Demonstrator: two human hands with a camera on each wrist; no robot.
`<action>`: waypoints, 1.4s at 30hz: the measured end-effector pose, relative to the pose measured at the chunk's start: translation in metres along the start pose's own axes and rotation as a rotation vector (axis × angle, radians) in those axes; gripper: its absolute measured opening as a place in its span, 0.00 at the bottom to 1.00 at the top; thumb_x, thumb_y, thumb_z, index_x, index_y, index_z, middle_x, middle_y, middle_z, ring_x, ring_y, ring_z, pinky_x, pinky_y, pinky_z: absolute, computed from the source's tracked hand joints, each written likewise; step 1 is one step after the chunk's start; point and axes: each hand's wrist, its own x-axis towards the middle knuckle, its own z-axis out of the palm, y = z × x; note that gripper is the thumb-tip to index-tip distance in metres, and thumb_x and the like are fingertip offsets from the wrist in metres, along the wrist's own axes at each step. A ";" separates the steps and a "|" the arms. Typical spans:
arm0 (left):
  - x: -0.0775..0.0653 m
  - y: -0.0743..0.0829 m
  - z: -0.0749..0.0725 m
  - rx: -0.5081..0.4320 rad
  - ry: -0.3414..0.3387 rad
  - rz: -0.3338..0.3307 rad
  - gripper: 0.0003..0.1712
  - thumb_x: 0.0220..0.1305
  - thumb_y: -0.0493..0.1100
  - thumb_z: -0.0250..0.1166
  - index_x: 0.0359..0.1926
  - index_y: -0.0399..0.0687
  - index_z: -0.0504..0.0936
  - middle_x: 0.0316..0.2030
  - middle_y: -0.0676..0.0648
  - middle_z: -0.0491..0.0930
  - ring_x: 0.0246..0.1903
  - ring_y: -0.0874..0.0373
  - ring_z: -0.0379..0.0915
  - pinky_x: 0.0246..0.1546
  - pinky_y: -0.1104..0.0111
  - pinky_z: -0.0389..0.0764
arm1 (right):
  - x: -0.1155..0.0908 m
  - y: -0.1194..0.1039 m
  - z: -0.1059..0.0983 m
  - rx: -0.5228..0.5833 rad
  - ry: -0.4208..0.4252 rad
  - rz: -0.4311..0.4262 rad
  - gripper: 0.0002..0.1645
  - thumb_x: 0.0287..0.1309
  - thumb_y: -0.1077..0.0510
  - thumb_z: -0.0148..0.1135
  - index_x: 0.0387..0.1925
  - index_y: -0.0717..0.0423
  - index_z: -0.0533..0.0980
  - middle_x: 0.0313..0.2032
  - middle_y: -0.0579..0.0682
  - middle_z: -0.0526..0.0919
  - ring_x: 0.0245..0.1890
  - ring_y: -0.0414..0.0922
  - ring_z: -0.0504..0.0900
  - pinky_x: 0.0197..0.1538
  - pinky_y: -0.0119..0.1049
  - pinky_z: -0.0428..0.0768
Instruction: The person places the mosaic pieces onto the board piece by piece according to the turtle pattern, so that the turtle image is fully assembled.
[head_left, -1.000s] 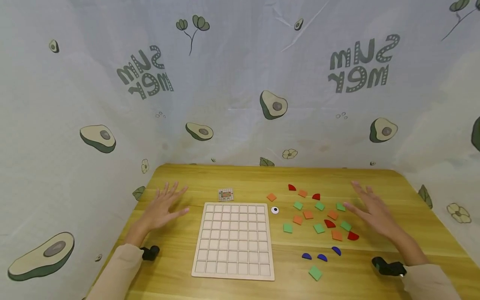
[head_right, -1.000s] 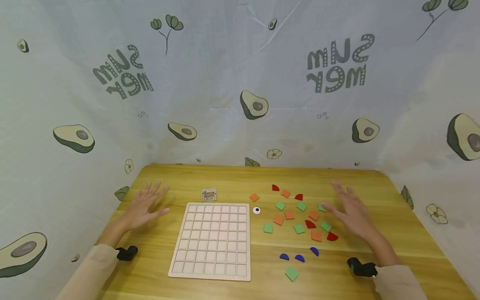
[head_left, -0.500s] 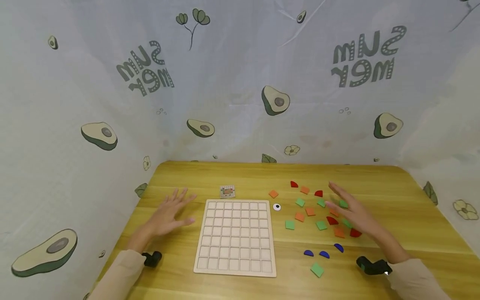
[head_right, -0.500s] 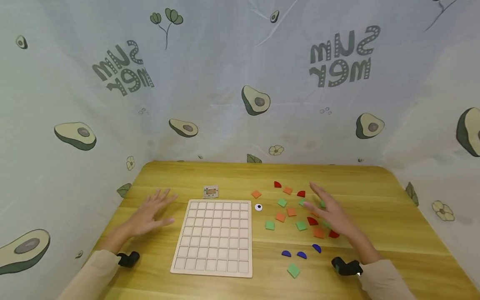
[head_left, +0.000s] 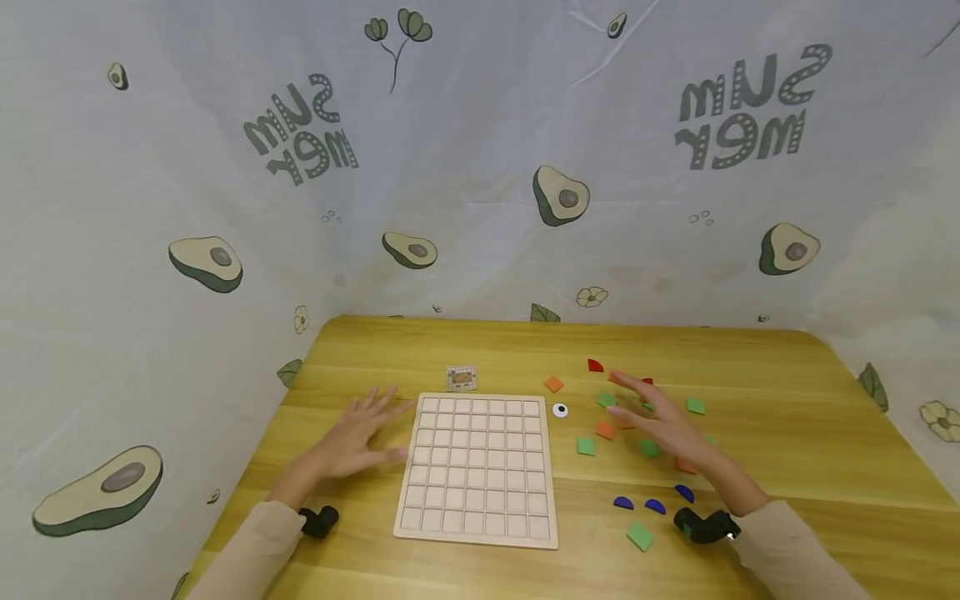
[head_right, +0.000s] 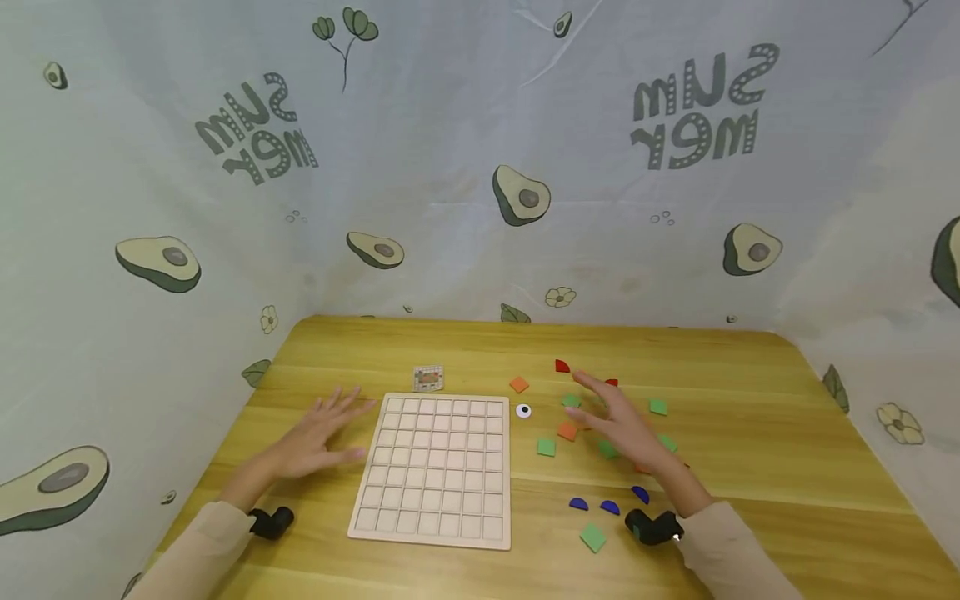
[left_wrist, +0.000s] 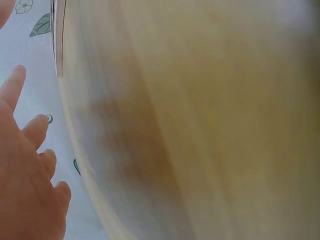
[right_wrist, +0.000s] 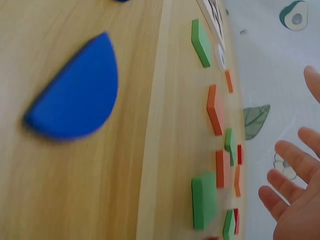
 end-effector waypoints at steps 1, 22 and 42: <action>0.000 0.000 0.001 0.002 -0.004 0.000 0.45 0.66 0.65 0.61 0.78 0.58 0.57 0.76 0.36 0.47 0.73 0.28 0.36 0.67 0.32 0.38 | 0.002 0.000 0.002 0.000 0.000 -0.004 0.39 0.69 0.58 0.61 0.73 0.67 0.58 0.71 0.68 0.61 0.71 0.69 0.54 0.63 0.73 0.56; -0.008 0.002 0.008 0.007 -0.106 -0.042 0.43 0.67 0.67 0.59 0.77 0.60 0.60 0.77 0.38 0.44 0.74 0.33 0.33 0.68 0.34 0.39 | 0.041 -0.007 0.037 -0.002 -0.040 -0.006 0.25 0.61 0.62 0.69 0.58 0.69 0.77 0.55 0.64 0.80 0.49 0.60 0.74 0.47 0.45 0.77; -0.008 0.002 0.016 0.037 -0.102 -0.059 0.44 0.67 0.71 0.55 0.78 0.63 0.57 0.78 0.42 0.41 0.75 0.37 0.30 0.70 0.38 0.36 | 0.057 0.012 0.049 -0.018 -0.099 0.004 0.20 0.53 0.63 0.75 0.47 0.68 0.82 0.42 0.57 0.84 0.40 0.52 0.78 0.40 0.30 0.79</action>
